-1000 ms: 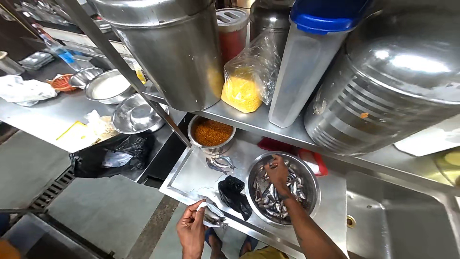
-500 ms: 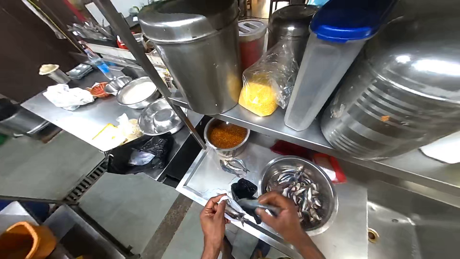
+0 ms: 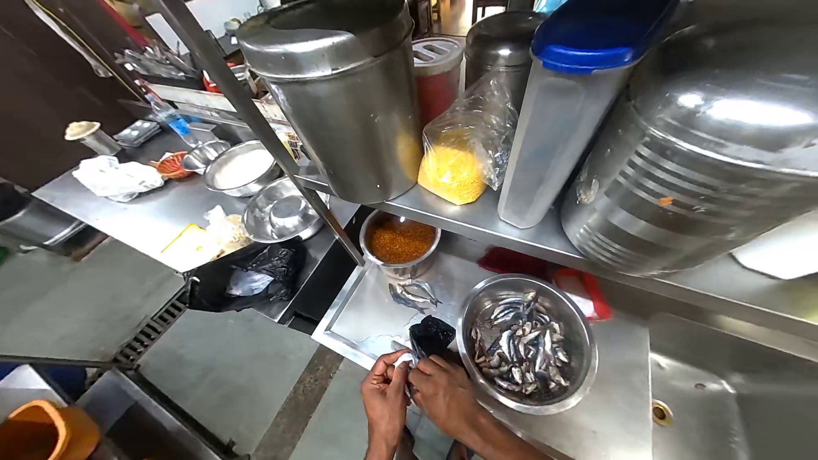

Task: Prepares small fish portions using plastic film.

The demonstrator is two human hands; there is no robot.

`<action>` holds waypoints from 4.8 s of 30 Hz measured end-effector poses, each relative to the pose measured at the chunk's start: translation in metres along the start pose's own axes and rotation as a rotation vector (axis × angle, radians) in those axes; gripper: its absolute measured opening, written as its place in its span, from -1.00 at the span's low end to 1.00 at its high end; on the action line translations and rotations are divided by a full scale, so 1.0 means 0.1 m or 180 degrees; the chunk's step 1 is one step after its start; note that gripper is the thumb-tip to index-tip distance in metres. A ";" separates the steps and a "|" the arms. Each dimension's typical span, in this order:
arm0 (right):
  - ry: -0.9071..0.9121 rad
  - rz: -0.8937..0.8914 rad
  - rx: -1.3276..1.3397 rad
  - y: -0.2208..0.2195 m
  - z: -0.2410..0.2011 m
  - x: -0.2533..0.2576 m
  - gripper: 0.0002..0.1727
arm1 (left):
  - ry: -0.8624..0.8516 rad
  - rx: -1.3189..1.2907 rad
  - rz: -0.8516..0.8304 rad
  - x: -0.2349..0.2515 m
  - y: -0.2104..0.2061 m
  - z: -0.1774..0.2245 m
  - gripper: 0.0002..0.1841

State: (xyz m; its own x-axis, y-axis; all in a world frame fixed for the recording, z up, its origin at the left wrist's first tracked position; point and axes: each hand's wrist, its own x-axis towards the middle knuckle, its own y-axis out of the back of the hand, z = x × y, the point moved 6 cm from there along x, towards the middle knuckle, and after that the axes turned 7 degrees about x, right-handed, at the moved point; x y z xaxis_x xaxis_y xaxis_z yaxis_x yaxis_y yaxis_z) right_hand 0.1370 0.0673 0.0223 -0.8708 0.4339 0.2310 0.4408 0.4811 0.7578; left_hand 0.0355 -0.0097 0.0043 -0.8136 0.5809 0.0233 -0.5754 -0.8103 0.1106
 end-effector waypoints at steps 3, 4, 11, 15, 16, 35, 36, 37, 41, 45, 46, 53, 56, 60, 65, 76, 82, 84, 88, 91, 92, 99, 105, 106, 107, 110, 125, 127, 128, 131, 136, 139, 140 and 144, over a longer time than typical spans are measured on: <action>-0.0317 -0.0556 0.0539 0.00 0.09 -0.02 -0.72 | -0.0037 -0.0030 0.0008 0.00 0.02 -0.05 -0.80; -0.0293 -0.0659 0.0655 0.01 0.10 -0.04 -0.68 | -0.0022 -0.0027 0.0020 0.01 0.03 -0.06 -0.80; -0.0274 -0.0178 0.1587 0.34 0.47 -0.11 -0.73 | 0.0029 0.0085 0.0026 0.00 0.09 -0.03 -0.80; -0.1236 0.0036 0.0560 0.70 1.41 -0.20 -0.75 | -0.0003 0.0138 0.0149 0.01 0.20 -0.03 -0.80; -0.1547 -0.0135 0.0229 0.70 1.68 -0.23 -0.75 | 0.0007 0.0167 0.0182 0.01 0.22 -0.02 -0.80; -0.2923 -0.1132 0.0687 -0.50 2.76 -0.15 -0.57 | 0.0070 0.0219 0.0234 -0.11 0.35 -0.13 -0.81; -0.2838 -0.1209 0.0791 -0.51 2.79 -0.15 -0.59 | 0.0059 0.0224 0.0233 -0.10 0.35 -0.12 -0.81; -0.2757 -0.1301 0.0811 -0.53 2.81 -0.16 -0.59 | 0.0062 0.0226 0.0223 -0.09 0.34 -0.11 -0.81; -0.2639 -0.1431 0.0611 -0.55 2.80 -0.17 -0.60 | 0.0073 0.0184 0.0175 -0.07 0.30 -0.11 -0.81; -0.2465 -0.1334 0.0810 -0.59 2.77 -0.15 -0.53 | 0.0075 0.0191 0.0157 -0.05 0.27 -0.11 -0.80; -0.2383 -0.1336 0.0823 -0.57 2.75 -0.15 -0.53 | 0.0076 0.0190 0.0159 -0.05 0.27 -0.11 -0.80; -0.1920 -0.0521 0.1560 -0.13 2.48 -0.24 -0.59 | 0.0087 0.0197 0.0140 -0.06 0.29 -0.11 -0.80; -0.2019 0.0488 0.2616 0.24 2.31 -0.34 -0.67 | 0.0100 0.0202 0.0139 -0.06 0.31 -0.11 -0.79; -0.2312 0.2035 0.3689 0.60 2.35 -0.53 -0.71 | 0.0150 0.0190 0.0153 -0.03 0.29 -0.06 -0.80; -0.3137 0.2990 0.4375 0.60 2.54 -0.76 -0.76 | 0.0251 0.0187 0.0107 0.04 0.24 -0.08 -0.82; -0.1959 0.0123 0.2981 0.55 1.07 -0.29 -0.52 | 0.0332 0.0344 0.0123 0.15 0.18 -0.08 -0.82; -0.0695 -0.0744 0.1062 0.54 0.14 -0.04 -0.65 | 0.0414 0.0409 0.0158 0.16 0.18 -0.08 -0.83; -0.0706 -0.0712 0.0734 0.40 0.08 0.05 -0.66 | 0.0408 0.0385 0.0164 0.15 0.19 -0.09 -0.83; -0.0636 -0.0673 0.0682 0.10 0.11 0.19 -0.62 | 0.0381 0.0255 0.0091 0.11 0.16 -0.09 -0.82; -0.0631 -0.0482 0.1068 0.09 0.10 0.13 -0.65 | 0.0413 0.0198 0.0138 0.10 0.21 -0.10 -0.83; -0.0676 -0.0360 0.1165 0.11 0.11 0.08 -0.69 | 0.0444 0.0171 0.0156 0.09 0.23 -0.11 -0.83; -0.0356 0.0480 0.0982 0.01 0.04 0.04 -0.85 | 0.0343 0.0090 0.0102 0.04 0.21 -0.13 -0.82; -0.0792 0.0815 0.0523 0.02 0.15 0.01 -0.72 | 0.0138 0.0140 -0.0010 -0.01 0.19 -0.03 -0.80; -0.0951 0.0806 0.0571 0.03 0.17 0.00 -0.63 | 0.0177 0.0154 0.0004 -0.02 0.22 -0.04 -0.80; -0.1102 0.0661 0.0624 0.01 0.20 -0.01 -0.57 | 0.0198 0.0163 0.0002 -0.02 0.24 -0.06 -0.80; -0.1380 -0.0009 0.0845 -0.13 0.30 0.02 -0.62 | 0.0169 0.0230 -0.0075 -0.05 0.25 -0.08 -0.78; -0.1381 -0.0806 0.0618 -0.07 0.16 0.17 -0.69 | -0.0187 0.1762 -0.0308 -0.05 0.38 -0.04 -0.77; -0.1294 -0.0882 0.1110 -0.10 0.23 0.19 -0.64 | -0.0180 0.1653 -0.0313 -0.04 0.40 -0.01 -0.76; -0.1246 -0.0822 0.1619 -0.07 0.32 0.20 -0.62 | -0.0172 0.1569 -0.0322 -0.03 0.40 0.01 -0.76; -0.1410 -0.0325 0.2636 0.15 0.76 0.12 -0.67 | -0.0167 0.1349 -0.0336 -0.04 0.40 0.07 -0.76; -0.2574 0.0073 0.0757 0.31 2.09 -0.18 -0.75 | -0.0175 0.1344 -0.0230 -0.06 0.44 0.14 -0.76; -0.3003 0.0138 0.1203 0.00 2.64 -0.32 -0.75 | -0.0250 0.1408 -0.0258 -0.07 0.43 0.15 -0.75; -0.3066 0.0114 0.1267 -0.11 2.74 -0.32 -0.73 | -0.0270 0.1408 -0.0275 -0.08 0.42 0.15 -0.75; -0.2991 -0.0631 0.0166 -0.42 2.85 -0.21 -0.61 | -0.0246 0.1364 -0.0295 -0.11 0.41 0.14 -0.76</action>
State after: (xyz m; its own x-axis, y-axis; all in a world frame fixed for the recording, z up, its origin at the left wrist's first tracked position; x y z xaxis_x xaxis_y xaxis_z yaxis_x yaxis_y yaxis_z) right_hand 0.1985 0.2552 -0.1888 -0.4103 0.7634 -0.4989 0.3331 0.6347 0.6973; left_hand 0.0218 -0.0482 0.0226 -0.7422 0.6669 0.0664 -0.5460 -0.6591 0.5173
